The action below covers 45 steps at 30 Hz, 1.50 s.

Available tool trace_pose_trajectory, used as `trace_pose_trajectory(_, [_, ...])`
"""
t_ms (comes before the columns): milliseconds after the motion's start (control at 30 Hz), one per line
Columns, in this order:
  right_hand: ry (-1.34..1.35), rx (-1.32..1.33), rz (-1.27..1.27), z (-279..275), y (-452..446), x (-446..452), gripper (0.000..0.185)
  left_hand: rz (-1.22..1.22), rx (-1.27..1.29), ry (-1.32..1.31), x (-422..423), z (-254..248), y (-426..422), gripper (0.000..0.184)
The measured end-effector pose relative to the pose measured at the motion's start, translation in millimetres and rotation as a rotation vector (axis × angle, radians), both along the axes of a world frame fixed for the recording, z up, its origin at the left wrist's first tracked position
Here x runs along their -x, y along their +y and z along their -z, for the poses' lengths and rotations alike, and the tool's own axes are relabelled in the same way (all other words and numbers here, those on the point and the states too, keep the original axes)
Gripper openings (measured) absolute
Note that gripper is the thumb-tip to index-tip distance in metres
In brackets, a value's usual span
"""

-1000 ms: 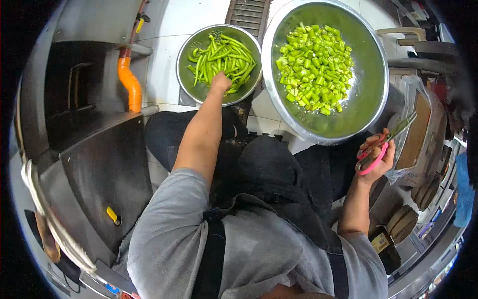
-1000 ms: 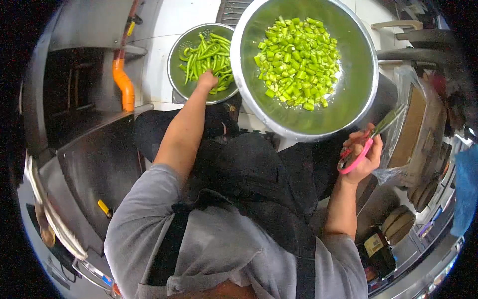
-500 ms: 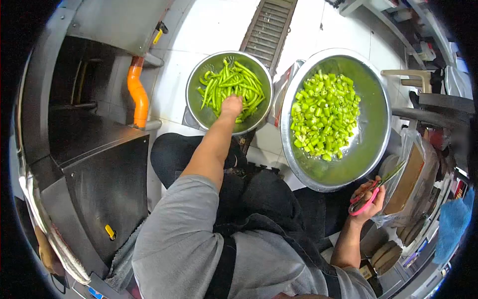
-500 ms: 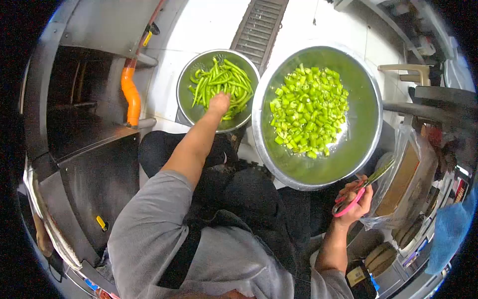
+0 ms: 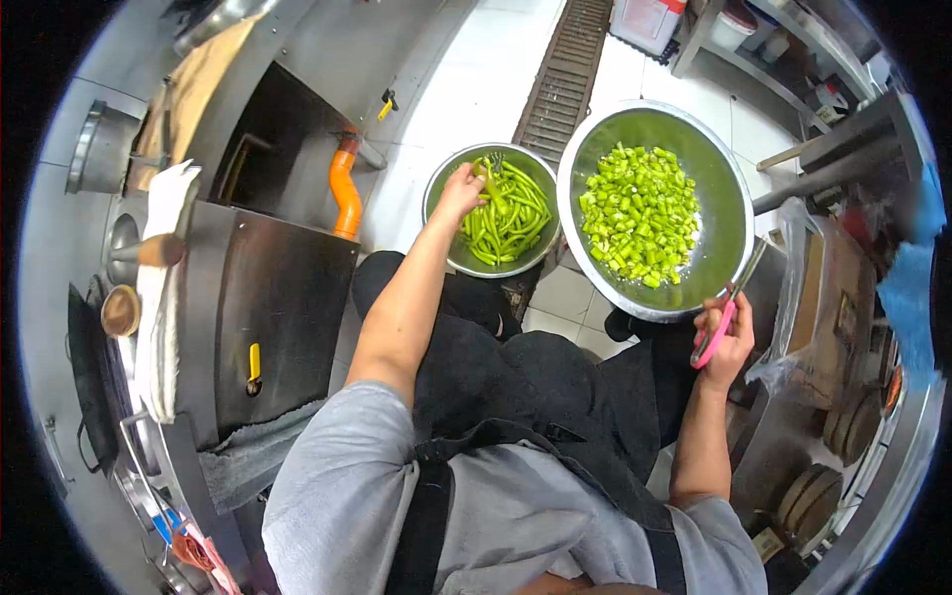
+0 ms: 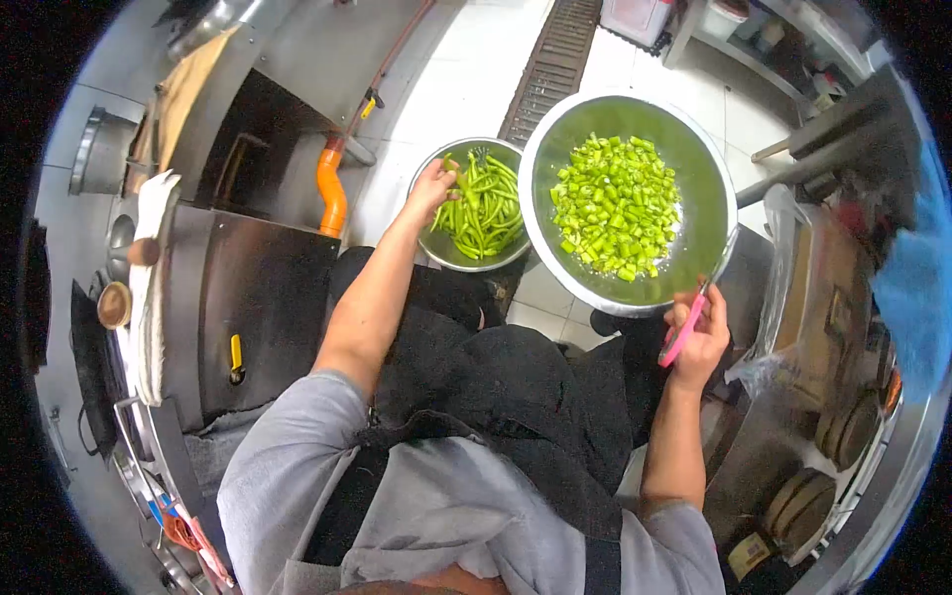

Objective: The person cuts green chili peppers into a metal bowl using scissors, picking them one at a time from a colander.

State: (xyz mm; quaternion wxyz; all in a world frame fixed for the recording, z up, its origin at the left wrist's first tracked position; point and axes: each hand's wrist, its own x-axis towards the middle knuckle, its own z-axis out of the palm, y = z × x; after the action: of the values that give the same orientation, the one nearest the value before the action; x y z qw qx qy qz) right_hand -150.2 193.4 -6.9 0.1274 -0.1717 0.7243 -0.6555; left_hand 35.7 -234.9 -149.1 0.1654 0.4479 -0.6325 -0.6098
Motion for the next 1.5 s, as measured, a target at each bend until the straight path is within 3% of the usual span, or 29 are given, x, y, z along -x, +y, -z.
trace_pose_trajectory(167, [-0.132, 0.209, -0.095, 1.0, 7.5, -5.6, 0.049, 0.16, -0.065, 0.208, -0.9, -98.4, 73.4, 0.025])
trace_pose_trajectory(267, [-0.306, 0.087, -0.231, -8.7, 9.0, -33.0, 0.052, 0.3, -0.074, 0.278, 12.7, -145.3, 129.7, 0.025])
trace_pose_trajectory(500, [-0.379, 0.097, -0.446, -2.5, 0.4, -82.1, 0.056, 0.474, -0.121, 0.278, 39.9, -189.6, 229.3, 0.022])
trace_pose_trajectory(667, [-0.349, 0.092, -0.385, -20.7, -3.5, -75.8, 0.052, 0.583, -0.107, 0.195, 36.2, -188.8, 249.1, 0.023])
trace_pose_trajectory(933, [-0.342, 0.062, -0.376, -5.4, -8.2, -69.6, 0.048, 0.585, -0.016, 0.202, 23.5, -182.5, 238.3, 0.035])
trace_pose_trajectory(1033, [-0.367, 0.061, -0.325, 1.2, -11.6, -67.9, 0.048, 0.636, -0.148, 0.097, 10.3, -200.6, 239.2, 0.038])
trace_pose_trajectory(1133, [-0.342, 0.018, -0.306, 1.1, -14.7, -68.2, 0.048, 0.593, -0.238, 0.131, 4.9, -191.5, 234.8, 0.036])
trace_pose_trajectory(1500, [-0.404, -0.05, -0.31, 12.9, -11.3, -73.4, 0.046, 0.387, -0.128, 0.073, 5.1, -170.1, 223.5, 0.021])
